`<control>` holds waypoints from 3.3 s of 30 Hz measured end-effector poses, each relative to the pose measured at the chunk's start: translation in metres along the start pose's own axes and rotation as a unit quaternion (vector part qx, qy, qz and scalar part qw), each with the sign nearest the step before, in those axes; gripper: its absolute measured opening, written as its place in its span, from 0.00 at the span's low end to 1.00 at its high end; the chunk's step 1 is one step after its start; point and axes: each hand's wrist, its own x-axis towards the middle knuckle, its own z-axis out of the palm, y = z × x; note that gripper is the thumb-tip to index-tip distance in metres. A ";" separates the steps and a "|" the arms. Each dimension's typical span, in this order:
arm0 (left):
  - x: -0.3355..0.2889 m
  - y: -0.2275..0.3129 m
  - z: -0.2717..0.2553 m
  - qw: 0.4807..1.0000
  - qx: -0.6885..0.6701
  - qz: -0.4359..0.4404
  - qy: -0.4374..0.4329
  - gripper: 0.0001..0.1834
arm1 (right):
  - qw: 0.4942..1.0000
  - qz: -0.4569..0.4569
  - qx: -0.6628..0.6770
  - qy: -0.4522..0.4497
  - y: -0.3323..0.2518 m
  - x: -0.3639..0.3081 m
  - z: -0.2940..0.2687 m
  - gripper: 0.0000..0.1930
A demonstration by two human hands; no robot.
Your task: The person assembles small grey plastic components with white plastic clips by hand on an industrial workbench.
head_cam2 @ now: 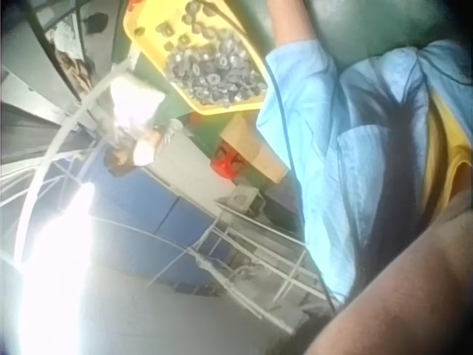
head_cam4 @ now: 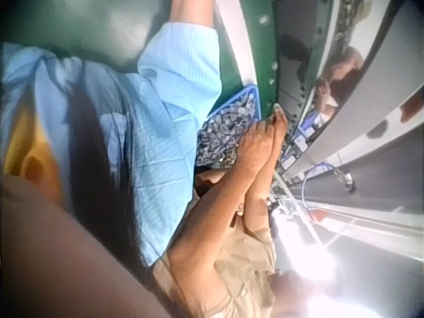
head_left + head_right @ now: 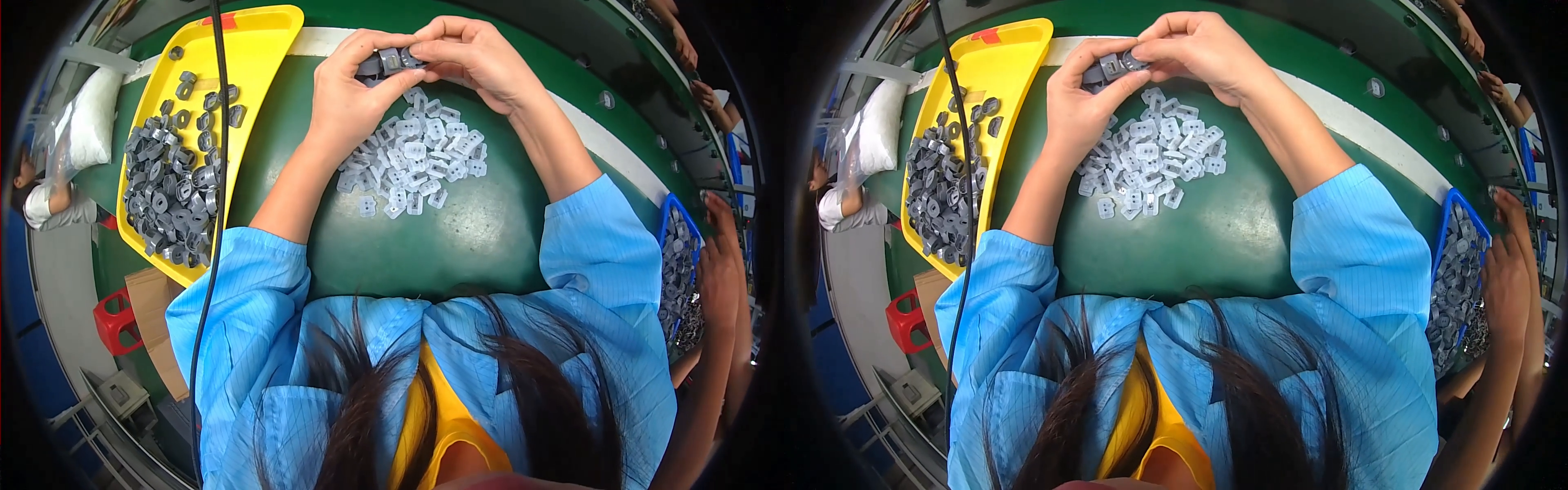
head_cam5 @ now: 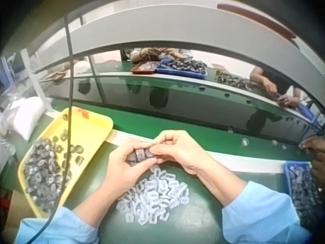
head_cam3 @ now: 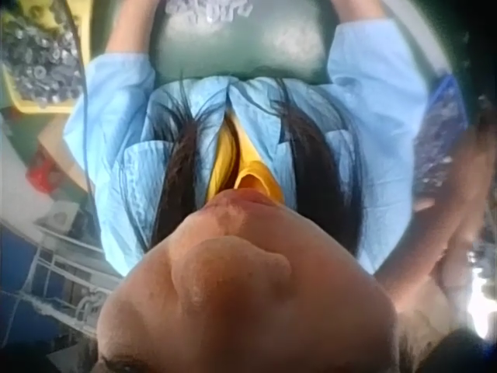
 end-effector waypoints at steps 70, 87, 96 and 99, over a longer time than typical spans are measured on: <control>0.005 0.001 -0.007 0.983 0.167 -0.057 -0.055 0.19 | 0.952 -0.038 -0.299 -0.053 -0.008 -0.001 -0.020 0.07; 0.006 -0.001 -0.017 0.900 -0.298 -0.301 -0.104 0.18 | 0.918 -0.213 -0.320 0.094 -0.016 -0.014 0.022 0.08; 0.008 0.004 -0.007 0.906 -0.292 -0.295 -0.086 0.21 | 0.856 -0.427 -0.276 0.092 -0.005 -0.015 0.019 0.07; 0.008 0.002 -0.004 0.894 -0.327 -0.299 -0.066 0.18 | 0.886 -0.313 -0.312 0.141 -0.002 -0.013 0.020 0.08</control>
